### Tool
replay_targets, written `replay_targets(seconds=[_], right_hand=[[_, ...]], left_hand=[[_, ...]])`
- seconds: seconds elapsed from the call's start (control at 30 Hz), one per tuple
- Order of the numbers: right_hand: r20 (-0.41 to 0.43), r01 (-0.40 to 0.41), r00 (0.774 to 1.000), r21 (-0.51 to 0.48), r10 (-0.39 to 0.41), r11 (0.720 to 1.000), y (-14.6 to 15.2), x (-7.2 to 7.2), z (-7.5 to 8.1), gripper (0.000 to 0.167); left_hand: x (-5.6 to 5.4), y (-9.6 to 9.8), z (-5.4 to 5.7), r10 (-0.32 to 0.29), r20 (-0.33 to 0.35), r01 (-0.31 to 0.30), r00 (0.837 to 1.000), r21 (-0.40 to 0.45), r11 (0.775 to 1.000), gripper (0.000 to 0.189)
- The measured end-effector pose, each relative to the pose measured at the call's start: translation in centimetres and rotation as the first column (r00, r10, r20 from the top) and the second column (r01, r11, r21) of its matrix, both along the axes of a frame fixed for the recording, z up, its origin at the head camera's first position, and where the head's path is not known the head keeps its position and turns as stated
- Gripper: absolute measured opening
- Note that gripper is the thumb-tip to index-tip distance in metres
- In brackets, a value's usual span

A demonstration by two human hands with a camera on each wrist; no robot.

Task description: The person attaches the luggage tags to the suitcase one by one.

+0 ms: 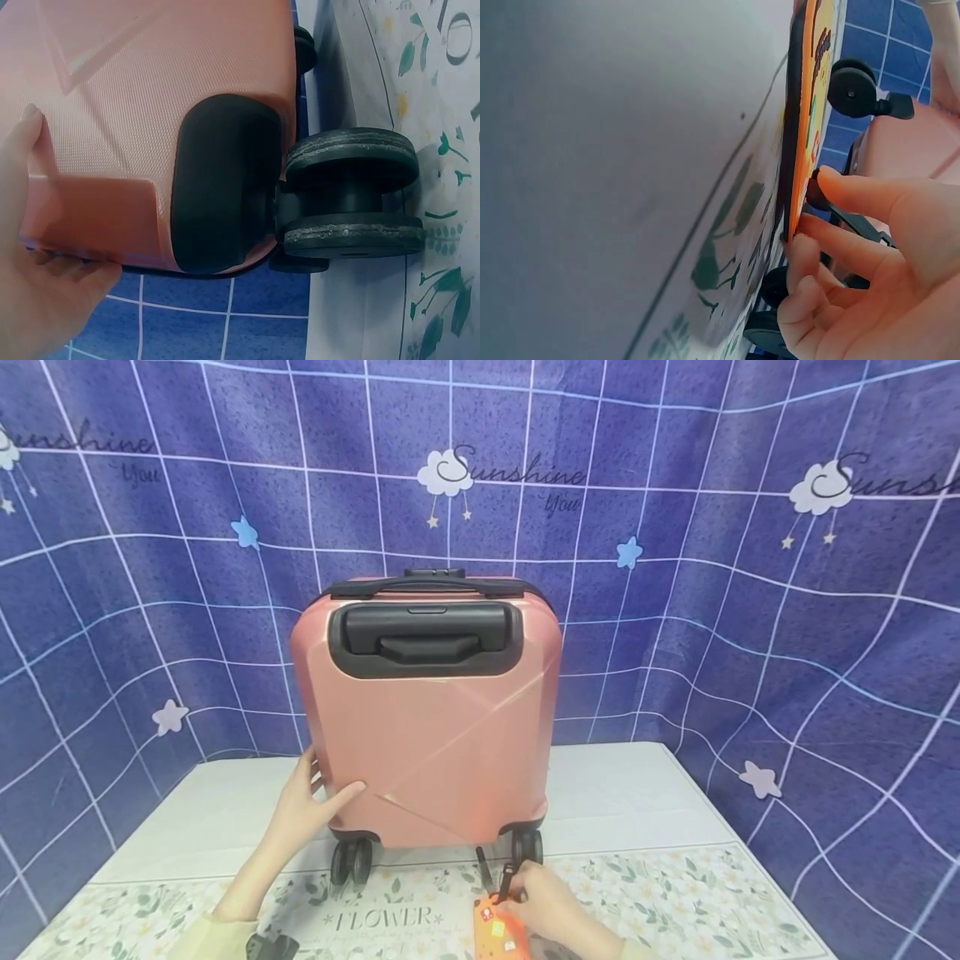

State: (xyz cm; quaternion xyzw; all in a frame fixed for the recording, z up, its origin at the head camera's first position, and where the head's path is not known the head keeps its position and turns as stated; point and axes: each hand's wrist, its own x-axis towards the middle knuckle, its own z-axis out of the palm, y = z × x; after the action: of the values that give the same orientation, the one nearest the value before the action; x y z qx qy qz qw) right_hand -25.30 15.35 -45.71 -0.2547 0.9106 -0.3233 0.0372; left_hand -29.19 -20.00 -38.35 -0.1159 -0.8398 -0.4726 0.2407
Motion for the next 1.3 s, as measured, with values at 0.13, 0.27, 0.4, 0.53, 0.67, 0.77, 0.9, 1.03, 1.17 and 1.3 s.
replay_targets(seconds=[0.13,0.27,0.4,0.53,0.67,0.77,0.9,1.03,1.17,1.3], right_hand=[[-0.002,0.002,1.0,0.025,-0.002,1.0,0.0,0.0,-0.2,0.018],[-0.007,0.019,1.0,0.045,-0.018,0.999,0.0,-0.1,-0.3,0.018],[-0.017,0.033,0.999,0.057,-0.032,0.998,0.0,-0.2,-0.2,0.016],[0.014,0.042,0.999,0.035,-0.043,0.999,0.0,-0.1,0.0,0.017],[0.059,0.039,0.998,0.003,-0.039,0.999,0.1,-0.1,0.0,0.018],[0.092,0.017,0.996,-0.031,-0.014,0.999,0.2,0.0,0.0,0.017],[0.091,0.004,0.996,-0.054,0.001,0.999,0.0,-0.1,-0.1,0.014],[0.096,0.017,0.995,-0.069,-0.01,0.997,-0.1,-0.1,0.0,0.017],[0.119,0.017,0.993,-0.092,-0.006,0.996,0.0,0.0,0.3,0.018],[0.125,-0.006,0.992,-0.096,0.019,0.995,0.1,-0.1,0.7,0.016]], left_hand=[[0.0,0.0,-0.1,-0.002,-0.002,0.002,1.0,-0.004,1.0,0.095],[0.0,0.0,-0.1,0.0,-0.002,0.0,1.0,-0.006,1.0,0.095],[0.2,0.0,-0.1,-0.001,0.007,0.001,1.0,-0.003,1.0,0.094],[0.2,0.0,0.0,-0.002,0.011,0.002,1.0,0.0,1.0,0.095],[0.1,0.0,-0.1,0.0,0.006,0.0,1.0,0.002,1.0,0.094],[0.1,0.0,-0.2,0.003,0.004,-0.003,1.0,0.0,1.0,0.095],[0.1,0.1,-0.2,0.007,-0.001,-0.007,1.0,0.001,1.0,0.095],[0.1,0.1,-0.2,0.008,-0.008,-0.008,1.0,0.003,1.0,0.095],[0.2,0.1,-0.2,0.012,-0.001,-0.012,1.0,0.002,1.0,0.095],[0.2,0.1,-0.3,0.005,0.004,-0.005,1.0,0.009,1.0,0.095]])
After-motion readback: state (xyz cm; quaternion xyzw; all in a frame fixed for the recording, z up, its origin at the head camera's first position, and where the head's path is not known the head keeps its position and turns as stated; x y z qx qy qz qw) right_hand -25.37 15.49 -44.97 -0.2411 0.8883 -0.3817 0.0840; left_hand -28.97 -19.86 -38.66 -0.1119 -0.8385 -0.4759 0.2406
